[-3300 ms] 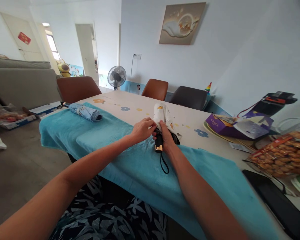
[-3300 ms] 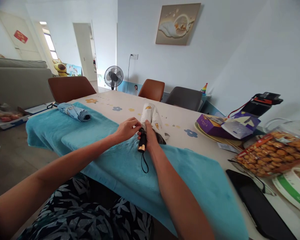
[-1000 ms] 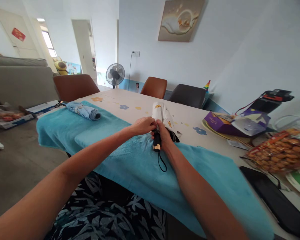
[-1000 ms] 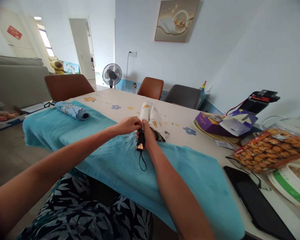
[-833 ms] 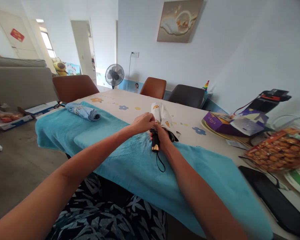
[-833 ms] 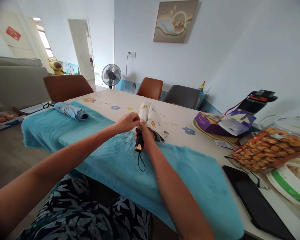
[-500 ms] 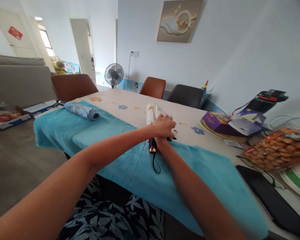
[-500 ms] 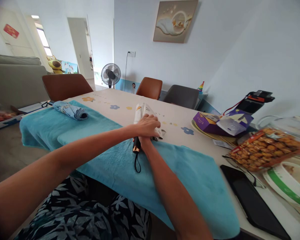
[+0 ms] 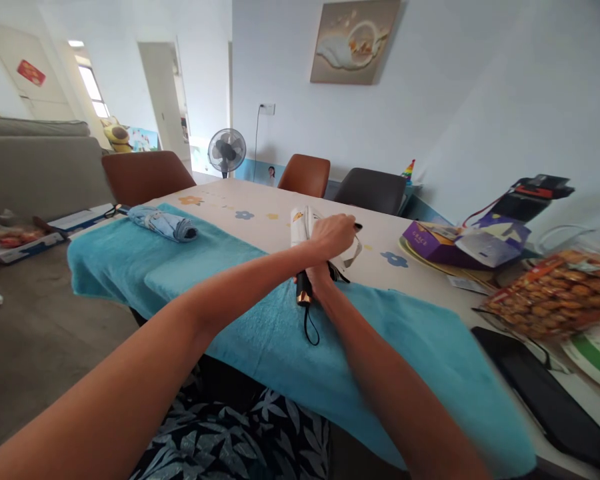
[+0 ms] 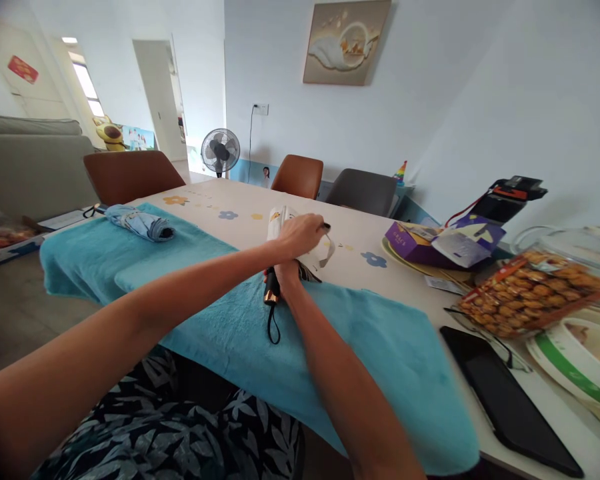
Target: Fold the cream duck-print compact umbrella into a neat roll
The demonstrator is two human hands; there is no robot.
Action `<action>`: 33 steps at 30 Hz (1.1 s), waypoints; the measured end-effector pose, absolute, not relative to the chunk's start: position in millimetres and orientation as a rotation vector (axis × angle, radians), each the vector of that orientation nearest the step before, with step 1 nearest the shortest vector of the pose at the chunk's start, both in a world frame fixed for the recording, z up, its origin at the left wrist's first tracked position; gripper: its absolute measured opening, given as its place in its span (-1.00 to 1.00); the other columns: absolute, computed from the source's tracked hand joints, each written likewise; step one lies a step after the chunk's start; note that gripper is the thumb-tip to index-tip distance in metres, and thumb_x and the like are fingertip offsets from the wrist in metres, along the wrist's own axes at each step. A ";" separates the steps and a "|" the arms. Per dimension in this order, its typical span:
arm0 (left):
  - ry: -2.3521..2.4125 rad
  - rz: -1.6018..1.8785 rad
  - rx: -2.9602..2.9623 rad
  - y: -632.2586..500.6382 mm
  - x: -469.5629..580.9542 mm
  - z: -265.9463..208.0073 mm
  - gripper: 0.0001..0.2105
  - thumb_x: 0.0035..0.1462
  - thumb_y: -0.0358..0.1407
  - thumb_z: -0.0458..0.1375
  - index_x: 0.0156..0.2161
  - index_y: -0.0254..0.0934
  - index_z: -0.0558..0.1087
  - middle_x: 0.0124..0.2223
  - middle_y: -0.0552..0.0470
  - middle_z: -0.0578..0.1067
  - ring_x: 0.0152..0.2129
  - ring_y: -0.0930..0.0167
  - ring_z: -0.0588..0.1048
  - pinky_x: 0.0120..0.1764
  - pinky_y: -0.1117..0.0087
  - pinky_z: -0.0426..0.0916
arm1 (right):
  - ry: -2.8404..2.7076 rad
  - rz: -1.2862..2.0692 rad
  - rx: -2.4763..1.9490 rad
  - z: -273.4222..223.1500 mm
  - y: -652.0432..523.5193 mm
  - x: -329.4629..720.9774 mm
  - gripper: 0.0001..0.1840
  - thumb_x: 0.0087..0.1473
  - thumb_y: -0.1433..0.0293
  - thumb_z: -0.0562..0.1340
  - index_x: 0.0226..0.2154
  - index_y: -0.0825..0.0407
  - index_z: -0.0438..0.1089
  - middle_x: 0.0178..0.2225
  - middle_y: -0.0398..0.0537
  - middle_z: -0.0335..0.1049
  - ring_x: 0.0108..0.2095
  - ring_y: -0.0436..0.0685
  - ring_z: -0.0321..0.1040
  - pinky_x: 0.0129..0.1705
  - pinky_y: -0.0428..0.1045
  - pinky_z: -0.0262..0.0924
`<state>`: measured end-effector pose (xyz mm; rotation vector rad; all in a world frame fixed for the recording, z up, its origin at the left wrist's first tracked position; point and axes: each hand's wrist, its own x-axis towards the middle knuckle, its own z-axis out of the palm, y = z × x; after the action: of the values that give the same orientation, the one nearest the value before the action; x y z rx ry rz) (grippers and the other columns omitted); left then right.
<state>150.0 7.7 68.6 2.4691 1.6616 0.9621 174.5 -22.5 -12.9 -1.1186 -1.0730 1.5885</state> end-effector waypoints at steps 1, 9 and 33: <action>1.689 1.077 2.366 7.3 141.9 73.2 -0.77 0.20 -0.35 -0.08 -0.22 -0.31 0.43 -0.19 -0.16 0.48 -0.23 0.22 0.44 -0.27 0.26 0.24 | -1.060 1.563 -1.151 -11.4 -23.4 174.2 -0.79 0.13 0.31 0.19 -0.44 0.10 0.33 -0.54 -0.09 0.36 -0.61 -0.02 0.28 -0.63 -0.12 0.21; 1.571 1.690 1.474 -21.8 53.8 51.9 -0.64 0.10 -0.39 -0.04 0.04 -0.17 0.19 -0.41 0.11 0.40 -0.55 0.48 0.40 -0.44 0.46 0.28 | -0.979 1.535 -1.173 3.6 -25.2 175.6 -0.84 -0.07 0.41 0.29 -0.49 0.06 0.26 -0.63 -0.18 0.30 -0.74 -0.08 0.18 -0.80 -0.16 0.10; 1.238 1.367 0.713 -53.2 -16.0 -5.0 -0.82 -0.13 -0.56 0.02 -0.37 -0.36 0.38 -0.43 -0.04 0.47 -0.48 0.40 0.50 -0.45 0.43 0.42 | -1.190 1.522 -1.146 6.8 -25.2 178.9 -0.77 -0.02 0.35 0.24 -0.58 0.05 0.20 -0.78 -0.21 0.19 -0.80 -0.08 0.07 -0.83 -0.17 0.01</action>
<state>-16.0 -53.2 -5.0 0.7135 1.2377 1.3666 178.9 -25.2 6.8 -1.1464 -1.1900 1.5224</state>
